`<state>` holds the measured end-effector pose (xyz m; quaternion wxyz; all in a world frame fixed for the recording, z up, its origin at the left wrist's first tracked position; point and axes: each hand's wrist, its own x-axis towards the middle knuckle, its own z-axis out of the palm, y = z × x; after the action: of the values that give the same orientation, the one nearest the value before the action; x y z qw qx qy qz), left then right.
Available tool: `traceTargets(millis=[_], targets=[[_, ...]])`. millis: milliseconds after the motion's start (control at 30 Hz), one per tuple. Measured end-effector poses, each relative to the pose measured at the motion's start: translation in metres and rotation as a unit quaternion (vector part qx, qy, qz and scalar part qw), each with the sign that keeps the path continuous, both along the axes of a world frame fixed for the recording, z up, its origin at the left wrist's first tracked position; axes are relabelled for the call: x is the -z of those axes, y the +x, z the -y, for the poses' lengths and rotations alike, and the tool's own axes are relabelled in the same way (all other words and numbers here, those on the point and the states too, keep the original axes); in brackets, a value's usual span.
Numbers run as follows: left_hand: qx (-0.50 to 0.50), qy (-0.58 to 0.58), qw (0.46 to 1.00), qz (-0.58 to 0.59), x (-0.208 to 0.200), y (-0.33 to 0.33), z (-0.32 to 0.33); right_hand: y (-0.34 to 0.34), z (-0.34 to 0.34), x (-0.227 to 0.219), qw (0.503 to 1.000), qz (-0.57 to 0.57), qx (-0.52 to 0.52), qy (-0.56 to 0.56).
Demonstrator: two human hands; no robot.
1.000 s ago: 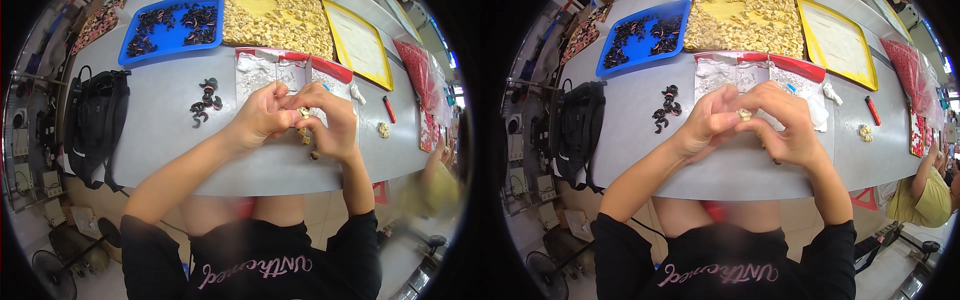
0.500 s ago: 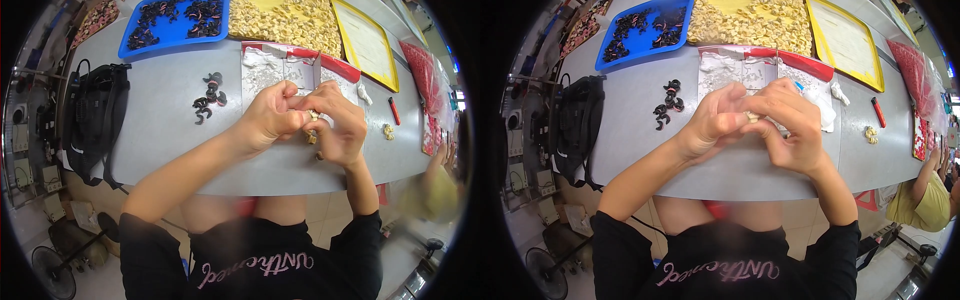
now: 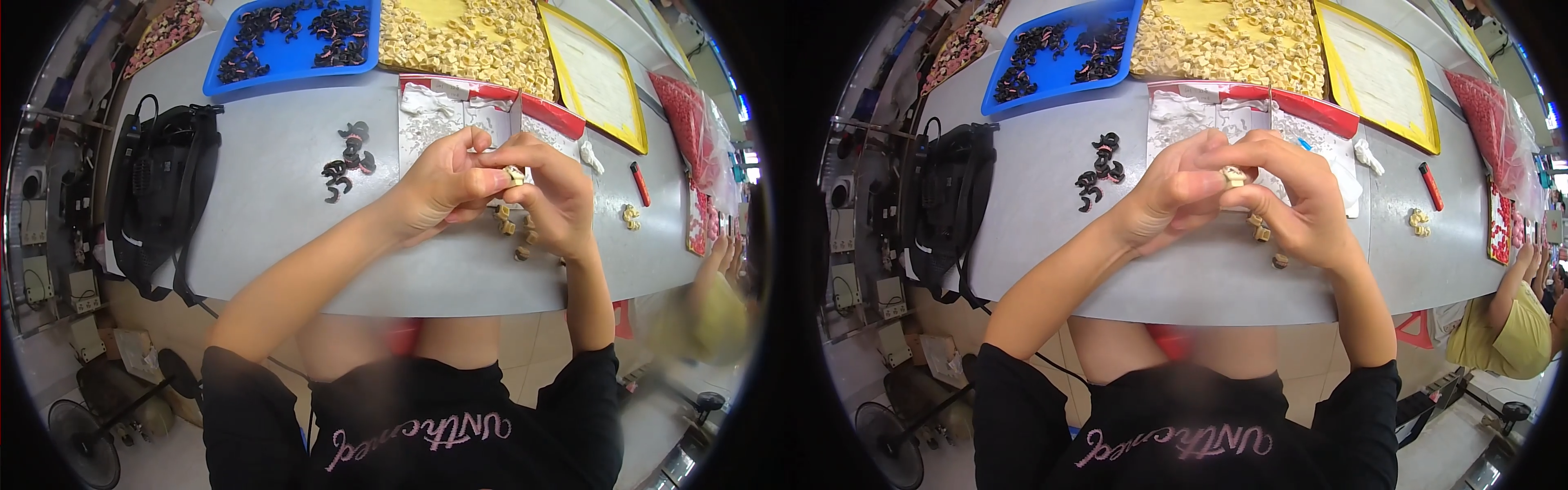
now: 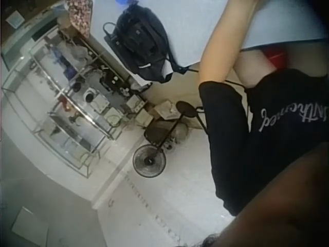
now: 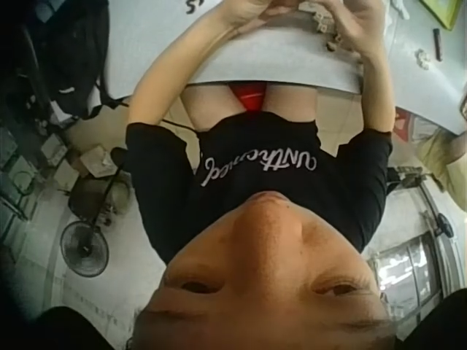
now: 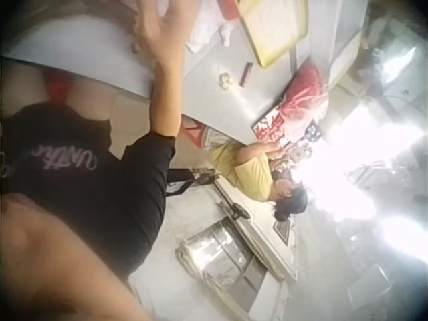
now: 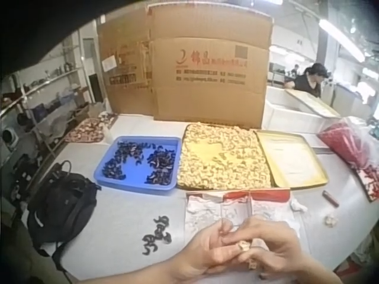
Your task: Applying glue to small black components and attaching them to gold-colored toy figurines.
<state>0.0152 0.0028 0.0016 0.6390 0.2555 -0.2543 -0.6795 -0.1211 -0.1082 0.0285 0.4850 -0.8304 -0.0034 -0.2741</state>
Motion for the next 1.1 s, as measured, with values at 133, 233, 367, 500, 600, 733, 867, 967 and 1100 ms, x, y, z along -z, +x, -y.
traceTargets(millis=[133,233,367,500,600,733,867,967,1100], targets=[[-0.005,-0.005,1.000,0.002,0.000,-0.003,0.003,-0.002,0.001,0.000,0.999,0.006,0.014,-0.039],[-0.007,0.001,1.000,-0.012,0.000,-0.005,0.003,-0.002,-0.001,0.000,0.997,0.014,0.035,-0.074],[-0.010,-0.006,1.000,-0.022,0.003,-0.003,0.003,0.001,-0.006,-0.001,0.993,0.018,0.060,-0.096],[-0.002,-0.007,1.000,-0.030,0.005,-0.005,0.002,0.001,-0.008,-0.003,0.990,0.017,0.070,-0.118],[-0.007,-0.001,0.999,-0.036,0.007,-0.007,0.002,0.000,-0.008,-0.001,0.990,0.016,0.070,-0.122],[0.001,0.005,0.999,-0.043,0.007,-0.006,0.002,0.000,-0.009,-0.001,0.988,0.017,0.076,-0.130],[0.006,-0.008,0.998,-0.055,0.011,-0.006,0.003,0.001,-0.009,-0.002,0.987,0.026,0.071,-0.141],[0.010,-0.008,0.999,-0.045,0.009,-0.005,0.003,0.002,-0.009,-0.002,0.987,0.029,0.066,-0.144],[0.011,-0.003,0.999,-0.046,0.011,-0.006,0.002,0.002,-0.008,-0.001,0.987,0.036,0.059,-0.148]])
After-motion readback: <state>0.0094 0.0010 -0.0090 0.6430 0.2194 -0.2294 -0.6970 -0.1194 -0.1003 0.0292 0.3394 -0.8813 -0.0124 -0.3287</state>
